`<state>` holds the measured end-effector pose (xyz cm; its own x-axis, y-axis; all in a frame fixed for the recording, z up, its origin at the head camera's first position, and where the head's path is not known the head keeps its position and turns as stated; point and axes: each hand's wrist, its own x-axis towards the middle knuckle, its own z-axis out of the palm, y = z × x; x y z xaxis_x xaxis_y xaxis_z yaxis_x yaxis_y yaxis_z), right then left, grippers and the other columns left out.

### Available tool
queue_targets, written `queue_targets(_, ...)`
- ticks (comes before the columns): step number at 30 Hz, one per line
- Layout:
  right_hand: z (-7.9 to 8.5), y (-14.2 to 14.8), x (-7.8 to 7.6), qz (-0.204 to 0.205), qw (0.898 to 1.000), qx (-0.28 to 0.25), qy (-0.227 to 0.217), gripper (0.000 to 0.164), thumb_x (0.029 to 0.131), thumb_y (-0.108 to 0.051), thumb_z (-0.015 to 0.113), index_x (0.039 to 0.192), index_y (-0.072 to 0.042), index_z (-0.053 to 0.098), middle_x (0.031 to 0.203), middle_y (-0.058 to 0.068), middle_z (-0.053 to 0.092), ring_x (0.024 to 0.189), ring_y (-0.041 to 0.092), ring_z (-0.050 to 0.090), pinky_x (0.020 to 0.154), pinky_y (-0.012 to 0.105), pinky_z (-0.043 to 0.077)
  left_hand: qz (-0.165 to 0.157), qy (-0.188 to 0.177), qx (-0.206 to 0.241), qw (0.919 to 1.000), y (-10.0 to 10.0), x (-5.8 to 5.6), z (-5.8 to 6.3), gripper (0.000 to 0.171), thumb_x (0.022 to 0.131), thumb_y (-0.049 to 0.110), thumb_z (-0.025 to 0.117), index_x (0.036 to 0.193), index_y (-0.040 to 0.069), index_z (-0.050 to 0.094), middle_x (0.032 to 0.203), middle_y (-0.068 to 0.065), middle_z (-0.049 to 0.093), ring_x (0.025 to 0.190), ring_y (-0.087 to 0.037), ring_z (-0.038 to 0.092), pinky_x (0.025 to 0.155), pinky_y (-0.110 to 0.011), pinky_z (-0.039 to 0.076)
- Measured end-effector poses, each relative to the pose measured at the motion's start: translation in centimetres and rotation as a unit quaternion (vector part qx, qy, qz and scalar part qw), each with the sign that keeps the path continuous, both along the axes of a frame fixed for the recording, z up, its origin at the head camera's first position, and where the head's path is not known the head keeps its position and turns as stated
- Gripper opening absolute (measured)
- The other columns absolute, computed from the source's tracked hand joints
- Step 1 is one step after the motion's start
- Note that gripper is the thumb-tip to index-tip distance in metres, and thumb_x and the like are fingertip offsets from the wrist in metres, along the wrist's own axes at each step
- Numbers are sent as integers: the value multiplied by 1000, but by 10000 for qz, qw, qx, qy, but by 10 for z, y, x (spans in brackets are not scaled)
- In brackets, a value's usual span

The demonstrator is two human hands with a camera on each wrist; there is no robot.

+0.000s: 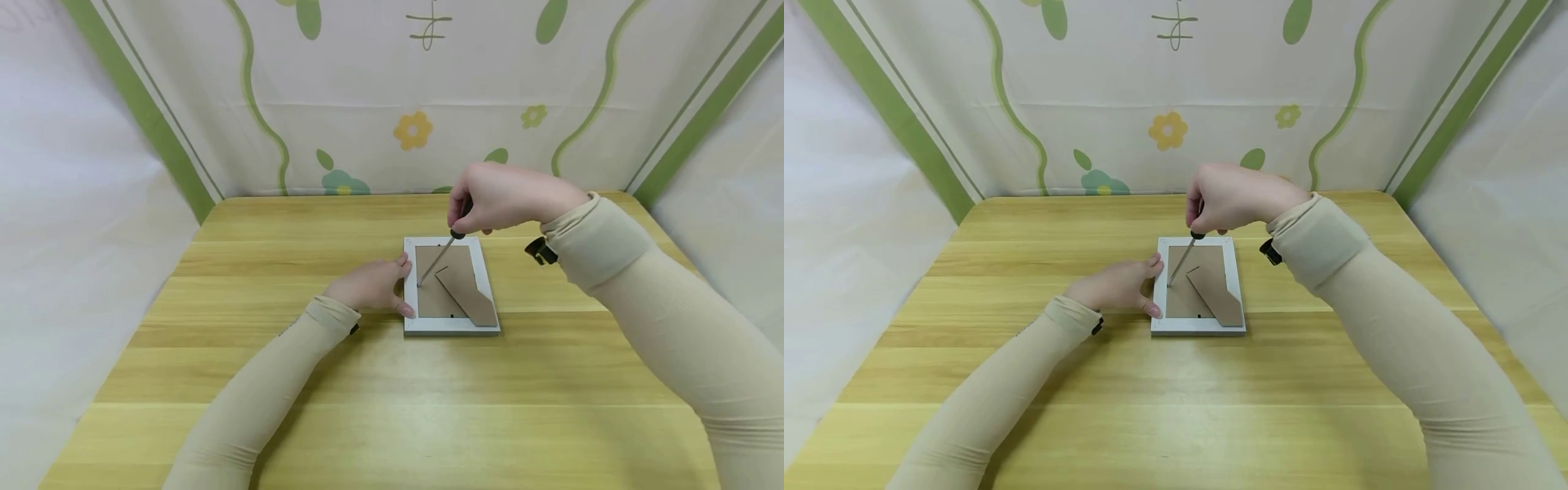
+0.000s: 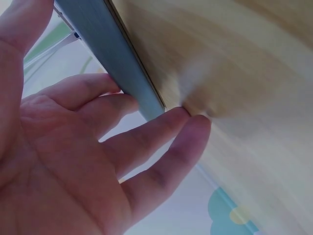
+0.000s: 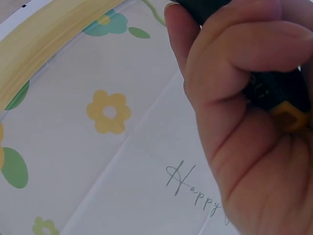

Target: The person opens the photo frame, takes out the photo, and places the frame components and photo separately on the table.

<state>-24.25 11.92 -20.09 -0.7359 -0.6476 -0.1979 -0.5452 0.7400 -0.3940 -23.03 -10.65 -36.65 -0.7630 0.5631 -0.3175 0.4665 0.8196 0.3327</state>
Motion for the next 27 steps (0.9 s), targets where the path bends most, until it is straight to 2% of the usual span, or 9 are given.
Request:
queue_targets(5,4,-5,2,49,9999,132,101,5,85,-11,68,82,-12,73,73,-2,70,55,16,63,61,32,50,-17,12,63,10000,3,0,2,106,79,54,76,157,5,24,162,-14,15,146,-26,26,117,-35,24)
queue_targets(10,5,1,1,37,9998,171,34,11,86,-13,70,96,-13,72,80,-1,70,59,18,64,60,34,52,-83,56,99,9999,6,2,2,106,79,54,75,156,4,24,161,-16,15,145,-27,27,116,-36,26)
queue_targets(13,5,12,2,78,9992,368,111,11,87,-16,73,98,-14,74,85,-1,70,64,15,65,65,35,53,-113,57,167,9998,9,3,3,105,79,53,76,156,3,25,161,-17,15,144,-29,28,116,-37,27)
queue_targets(15,3,20,2,275,9975,577,291,9,88,-18,74,96,-15,76,87,-2,70,70,13,64,70,35,53,-109,59,206,9997,10,4,2,105,79,53,76,156,3,25,161,-17,15,144,-29,29,116,-37,28)
queue_targets(20,-7,43,5,876,9871,1097,769,12,90,-19,74,101,-15,78,95,-3,71,81,11,63,75,38,53,-11,69,248,9997,10,6,2,105,79,52,76,157,4,25,162,-16,14,145,-28,28,115,-35,28)
queue_targets(23,-16,56,8,972,9846,1190,829,16,93,-20,71,107,-15,76,98,-5,71,82,10,63,76,39,53,24,88,284,9996,9,7,4,103,79,50,78,156,3,28,161,-17,16,143,-29,31,114,-36,30)
queue_targets(27,-29,71,12,1052,9852,1066,832,15,95,-20,69,108,-17,74,94,-9,69,78,6,60,76,38,52,28,93,308,9995,8,8,6,100,78,50,78,154,3,32,161,-18,18,142,-30,34,113,-37,32)
